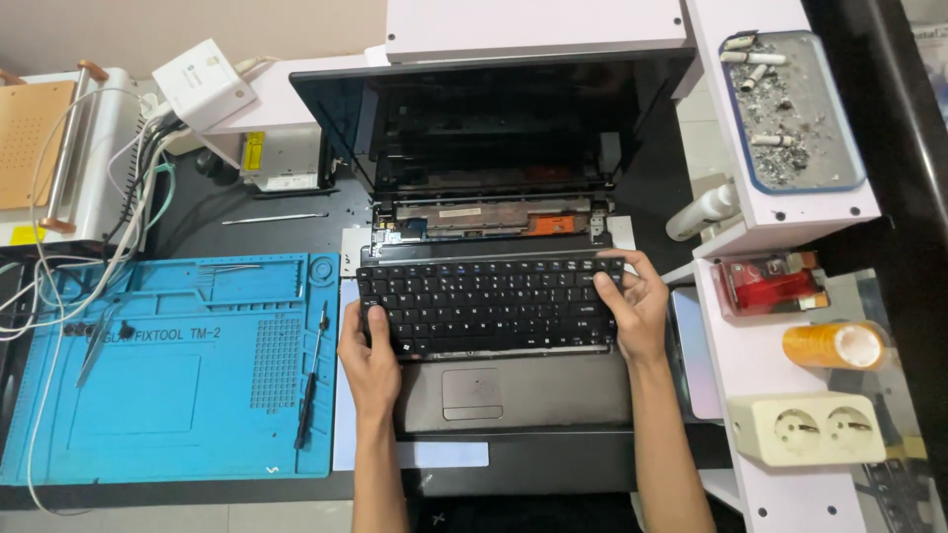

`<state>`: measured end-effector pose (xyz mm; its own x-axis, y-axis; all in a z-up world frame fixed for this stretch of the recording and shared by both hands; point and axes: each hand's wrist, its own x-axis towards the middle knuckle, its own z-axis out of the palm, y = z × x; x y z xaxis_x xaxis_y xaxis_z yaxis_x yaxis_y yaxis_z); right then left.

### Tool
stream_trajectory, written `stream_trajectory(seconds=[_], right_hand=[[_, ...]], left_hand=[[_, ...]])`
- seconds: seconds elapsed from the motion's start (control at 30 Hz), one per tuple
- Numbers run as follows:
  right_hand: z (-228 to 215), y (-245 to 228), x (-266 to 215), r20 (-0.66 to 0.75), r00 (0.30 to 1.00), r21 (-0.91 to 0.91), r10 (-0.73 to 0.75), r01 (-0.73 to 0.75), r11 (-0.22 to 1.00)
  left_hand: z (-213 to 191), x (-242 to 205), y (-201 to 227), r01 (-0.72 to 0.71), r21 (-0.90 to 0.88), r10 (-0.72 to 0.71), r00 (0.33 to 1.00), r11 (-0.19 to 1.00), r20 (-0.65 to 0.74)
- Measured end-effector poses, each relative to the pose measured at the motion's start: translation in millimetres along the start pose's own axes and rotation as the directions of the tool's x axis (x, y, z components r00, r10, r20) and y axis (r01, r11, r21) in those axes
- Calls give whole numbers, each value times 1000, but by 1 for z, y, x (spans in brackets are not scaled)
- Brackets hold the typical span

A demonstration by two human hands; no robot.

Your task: The person disassembles a laptop by first removing the keyboard using a prying tool, then unscrewing and detaching the motherboard and cooling fan assembly. The removed components are placed on the workbench.

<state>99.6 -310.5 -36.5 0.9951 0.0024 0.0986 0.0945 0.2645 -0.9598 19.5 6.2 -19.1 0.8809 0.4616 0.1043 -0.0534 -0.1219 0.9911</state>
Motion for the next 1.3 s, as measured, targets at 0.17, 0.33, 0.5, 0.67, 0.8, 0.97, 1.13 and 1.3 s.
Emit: stream_trajectory(seconds=[0.17, 0.33, 0.5, 0.67, 0.8, 0.97, 1.13, 1.3], right_hand=[[-3, 10, 2, -31, 999, 9, 7, -7, 1000], [-5, 15, -3, -18, 999, -44, -37, 36, 998], [-2, 7, -2, -74, 997, -76, -24, 18, 997], [-3, 10, 1, -69, 996, -89, -59, 53, 995], [-4, 11, 0, -61, 998, -54, -30, 26, 998], [6, -8, -2, 21, 1000, -110, -9, 11, 994], [7, -8, 0, 49, 999, -131, -9, 15, 991], [1, -3, -1, 56, 998, -154, -29, 37, 987]], left_hand=[[7, 5, 18, 135, -81, -142, 986, 987, -82], [6, -1, 10, 226, 1, -223, 961, 974, -166], [10, 0, 16, 25, 183, 4, 988, 983, -155], [8, 0, 10, -62, 304, 109, 984, 951, -142], [8, 2, 8, -26, 296, 73, 986, 955, -147], [11, 0, 11, -51, 300, 96, 986, 952, -137], [12, -1, 21, 17, 267, 27, 987, 964, -159], [12, -1, 14, -38, 249, 71, 990, 968, -124]])
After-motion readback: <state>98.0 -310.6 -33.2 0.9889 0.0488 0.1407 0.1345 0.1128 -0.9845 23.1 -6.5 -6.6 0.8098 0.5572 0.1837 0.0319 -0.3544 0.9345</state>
